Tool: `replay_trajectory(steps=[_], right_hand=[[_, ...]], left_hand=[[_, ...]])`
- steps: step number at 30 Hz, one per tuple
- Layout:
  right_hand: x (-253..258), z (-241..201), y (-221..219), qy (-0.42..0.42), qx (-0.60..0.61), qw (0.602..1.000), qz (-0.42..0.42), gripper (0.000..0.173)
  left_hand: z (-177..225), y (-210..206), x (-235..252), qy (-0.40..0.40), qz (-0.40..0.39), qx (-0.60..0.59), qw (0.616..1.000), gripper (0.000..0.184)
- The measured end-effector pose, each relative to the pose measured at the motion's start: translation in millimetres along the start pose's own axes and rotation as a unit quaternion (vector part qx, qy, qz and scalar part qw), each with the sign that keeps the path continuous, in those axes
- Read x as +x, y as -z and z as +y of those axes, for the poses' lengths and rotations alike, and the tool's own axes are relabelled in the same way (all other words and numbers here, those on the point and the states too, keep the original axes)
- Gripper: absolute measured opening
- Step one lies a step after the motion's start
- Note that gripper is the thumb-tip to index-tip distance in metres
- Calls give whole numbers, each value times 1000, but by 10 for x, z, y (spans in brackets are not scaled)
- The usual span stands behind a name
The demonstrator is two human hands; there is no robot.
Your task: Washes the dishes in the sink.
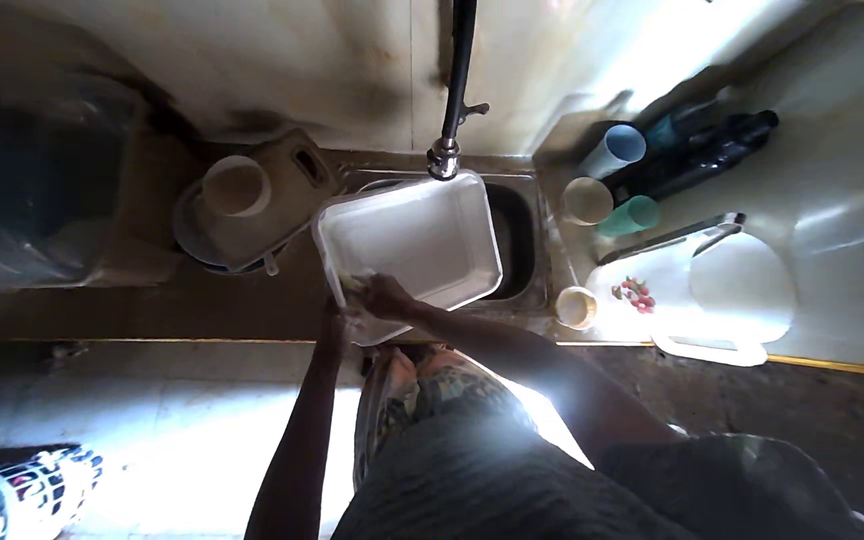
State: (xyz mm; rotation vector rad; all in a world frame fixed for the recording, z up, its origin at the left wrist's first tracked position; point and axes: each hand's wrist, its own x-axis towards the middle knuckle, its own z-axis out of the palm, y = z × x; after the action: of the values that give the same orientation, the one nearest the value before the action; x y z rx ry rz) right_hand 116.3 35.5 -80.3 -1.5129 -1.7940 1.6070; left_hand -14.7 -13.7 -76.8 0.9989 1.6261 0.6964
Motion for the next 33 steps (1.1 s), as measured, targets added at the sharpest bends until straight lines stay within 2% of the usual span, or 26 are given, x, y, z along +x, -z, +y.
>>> replay_trajectory(steps=[3,7,9,11,12,13,15,16,18,20,21,22,24,26,29,31,33], right_hand=[[-122,49,-90,-43,-30,994,-100,34],[-79,281,112,5,-168,970,-177,31],[-54,614,315,19,-254,956,-148,27],[-32,1283,437,35,-314,948,-47,22],[-25,1552,439,20,-333,943,-8,23],[-41,1561,429,-38,-333,942,-19,26],[-137,1063,364,-122,-289,946,-79,32],[-197,766,270,-125,-265,950,-111,37],[-283,353,48,-56,-225,963,-135,41],[-327,151,-163,63,-145,982,-99,39],[-357,53,-194,77,-120,985,-97,39],[-381,4,-168,74,-113,986,-100,39],[-375,105,-31,63,-146,981,-110,38],[-334,248,148,24,-194,973,-120,37],[-270,273,198,-20,-233,967,-98,34],[-259,172,85,-7,-199,975,-93,34],[-244,-3,-72,28,-102,991,-82,28]], left_hand=[[-93,46,18,-55,16,17,998,31],[-85,58,-14,-29,41,-4,999,46],[-151,107,-7,-15,57,-17,998,47],[-180,195,20,-43,76,-15,996,52],[-163,250,31,-67,82,-14,994,57],[-120,293,37,-77,81,-15,994,61],[-39,276,58,-84,79,-47,992,65],[-29,246,73,-92,72,-64,991,71],[-18,172,90,-103,52,-83,990,73],[-32,93,111,-94,60,-116,987,53],[-43,82,100,-77,59,-113,989,41],[-56,105,74,-60,60,-86,993,31],[-99,155,41,-38,67,-57,995,38],[-116,114,25,5,104,-123,987,50],[-167,50,31,14,128,-172,977,55],[-179,50,28,0,106,-139,985,56],[-205,76,50,-27,81,-96,992,52]])
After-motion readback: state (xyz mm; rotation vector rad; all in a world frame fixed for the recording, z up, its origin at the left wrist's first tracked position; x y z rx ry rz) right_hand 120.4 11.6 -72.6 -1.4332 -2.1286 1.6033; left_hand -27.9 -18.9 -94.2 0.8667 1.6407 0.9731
